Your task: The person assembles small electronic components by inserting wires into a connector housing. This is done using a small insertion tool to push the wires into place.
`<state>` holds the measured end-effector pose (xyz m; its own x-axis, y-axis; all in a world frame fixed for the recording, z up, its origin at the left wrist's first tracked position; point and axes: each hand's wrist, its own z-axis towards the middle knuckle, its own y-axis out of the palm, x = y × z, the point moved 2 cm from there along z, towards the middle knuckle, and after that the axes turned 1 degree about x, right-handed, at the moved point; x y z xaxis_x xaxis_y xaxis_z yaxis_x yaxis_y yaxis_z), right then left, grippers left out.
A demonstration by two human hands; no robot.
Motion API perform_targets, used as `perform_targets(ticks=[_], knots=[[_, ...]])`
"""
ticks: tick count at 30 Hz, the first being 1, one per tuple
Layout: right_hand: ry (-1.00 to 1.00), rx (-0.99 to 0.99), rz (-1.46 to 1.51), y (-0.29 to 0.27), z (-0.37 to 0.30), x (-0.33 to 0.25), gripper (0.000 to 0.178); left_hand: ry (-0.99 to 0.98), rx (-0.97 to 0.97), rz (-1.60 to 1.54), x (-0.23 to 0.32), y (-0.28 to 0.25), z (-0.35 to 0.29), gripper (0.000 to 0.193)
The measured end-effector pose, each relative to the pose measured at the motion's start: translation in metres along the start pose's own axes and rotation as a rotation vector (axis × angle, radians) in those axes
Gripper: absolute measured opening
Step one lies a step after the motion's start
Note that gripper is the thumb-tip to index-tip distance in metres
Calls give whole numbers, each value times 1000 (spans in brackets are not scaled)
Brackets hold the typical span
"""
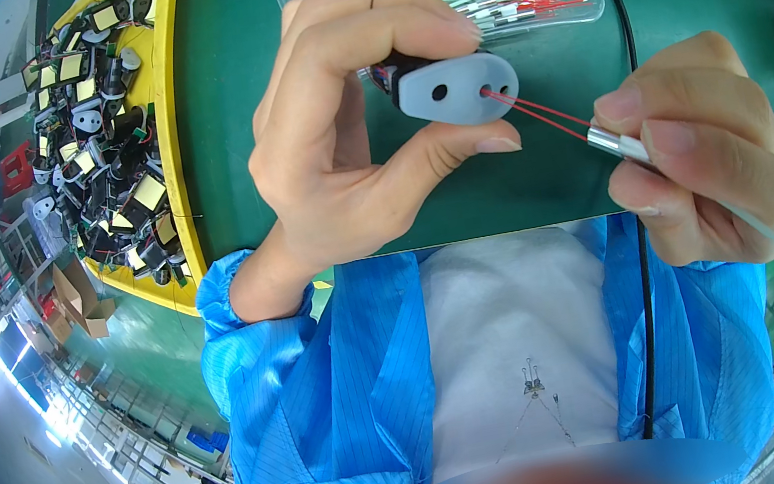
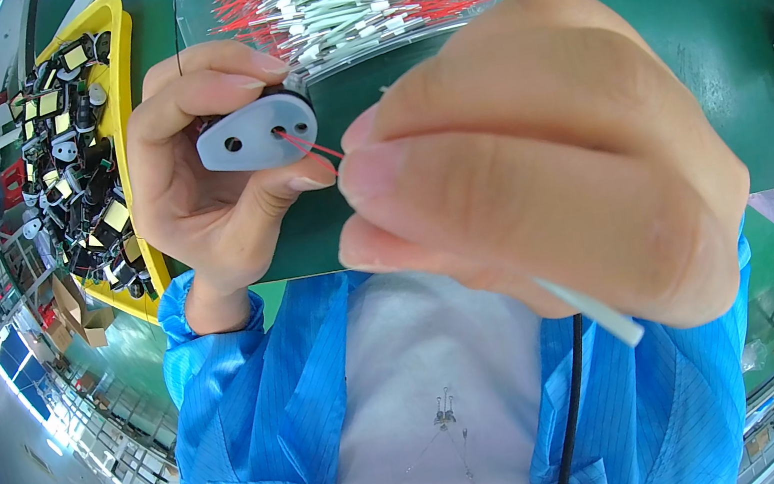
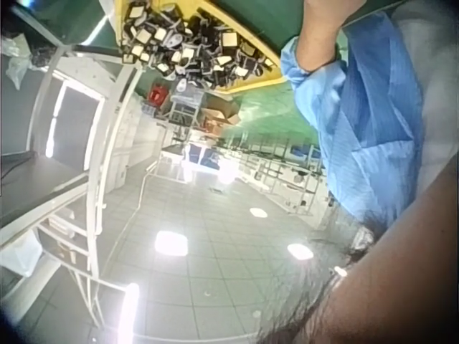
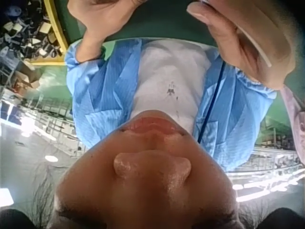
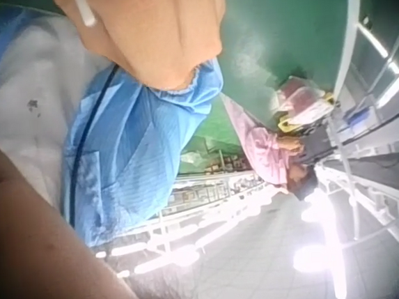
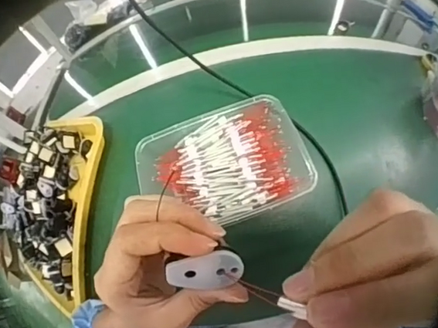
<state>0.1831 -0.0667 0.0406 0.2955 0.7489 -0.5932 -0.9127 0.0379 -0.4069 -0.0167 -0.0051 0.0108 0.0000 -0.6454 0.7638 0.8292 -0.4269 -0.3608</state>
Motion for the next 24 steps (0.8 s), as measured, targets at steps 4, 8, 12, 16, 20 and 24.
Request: perform_targets(ticks=[4,8,12,16,20,24], knots=[[-46,-64,-132,-2,2,-7,30,-29,9,-32,-1,1,0,54],[-71,-156,-196,-6,8,-8,30,-21,6,-29,-1,2,0,54],[-46,-115,-145,-5,6,-5,30,-20,7,-21,-2,1,0,53],[-14,-63,-72,-2,2,1,30,-29,12,5,-1,1,-1,53],[18,-10,-7,-1,0,4,29,-13,20,-5,-1,2,-1,53],[11,-1,-3,0,-1,4,31,-12,10,8,-2,2,0,52]])
